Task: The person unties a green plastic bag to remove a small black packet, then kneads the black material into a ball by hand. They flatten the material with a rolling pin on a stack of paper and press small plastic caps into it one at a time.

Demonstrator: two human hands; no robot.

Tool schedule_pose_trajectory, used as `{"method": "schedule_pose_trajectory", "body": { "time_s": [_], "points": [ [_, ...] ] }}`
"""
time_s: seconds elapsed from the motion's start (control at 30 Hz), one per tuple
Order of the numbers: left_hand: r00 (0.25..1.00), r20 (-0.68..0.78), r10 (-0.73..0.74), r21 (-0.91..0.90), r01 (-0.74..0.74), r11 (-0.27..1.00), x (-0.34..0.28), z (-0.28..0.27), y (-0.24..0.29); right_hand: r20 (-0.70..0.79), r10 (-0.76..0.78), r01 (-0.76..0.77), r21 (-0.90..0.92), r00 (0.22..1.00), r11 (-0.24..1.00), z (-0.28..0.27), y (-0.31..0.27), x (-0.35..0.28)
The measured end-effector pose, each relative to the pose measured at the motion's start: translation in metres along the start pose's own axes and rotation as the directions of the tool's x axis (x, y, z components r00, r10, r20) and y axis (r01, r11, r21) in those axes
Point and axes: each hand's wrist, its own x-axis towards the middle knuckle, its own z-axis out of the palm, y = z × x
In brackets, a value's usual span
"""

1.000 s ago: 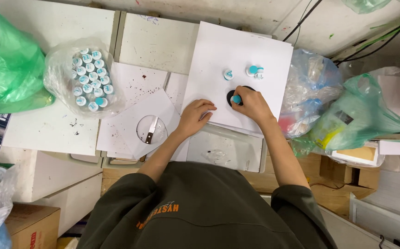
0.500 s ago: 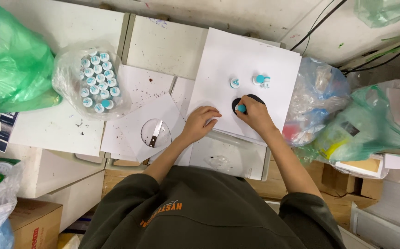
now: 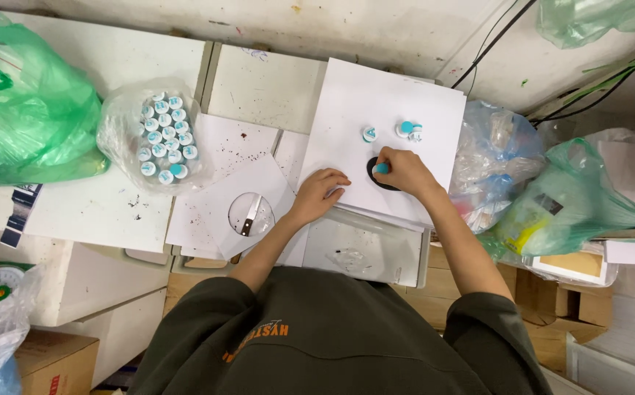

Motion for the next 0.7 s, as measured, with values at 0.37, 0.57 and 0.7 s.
{"method": "schedule_pose_trajectory", "body": {
  "time_s": [0.37,0.57,0.7],
  "points": [
    [0.990,-0.035,0.136,0.116,-0.131,0.985,0.004,0.006,0.002,0.018,0.071,-0.072,0.066,0.997,0.995,-0.011,-0.010,-0.009],
    [0.981,-0.038,0.189,0.104,-0.184,0.977,0.026,0.018,0.002,-0.035,-0.057,0.055,-0.051,0.998,0.997,0.000,-0.004,-0.005],
    [0.994,-0.075,0.082,-0.024,-0.084,0.996,0.038,0.032,-0.004,-0.004,-0.036,0.036,-0.060,0.999,0.998,0.002,-0.002,-0.004]
  ]
}}
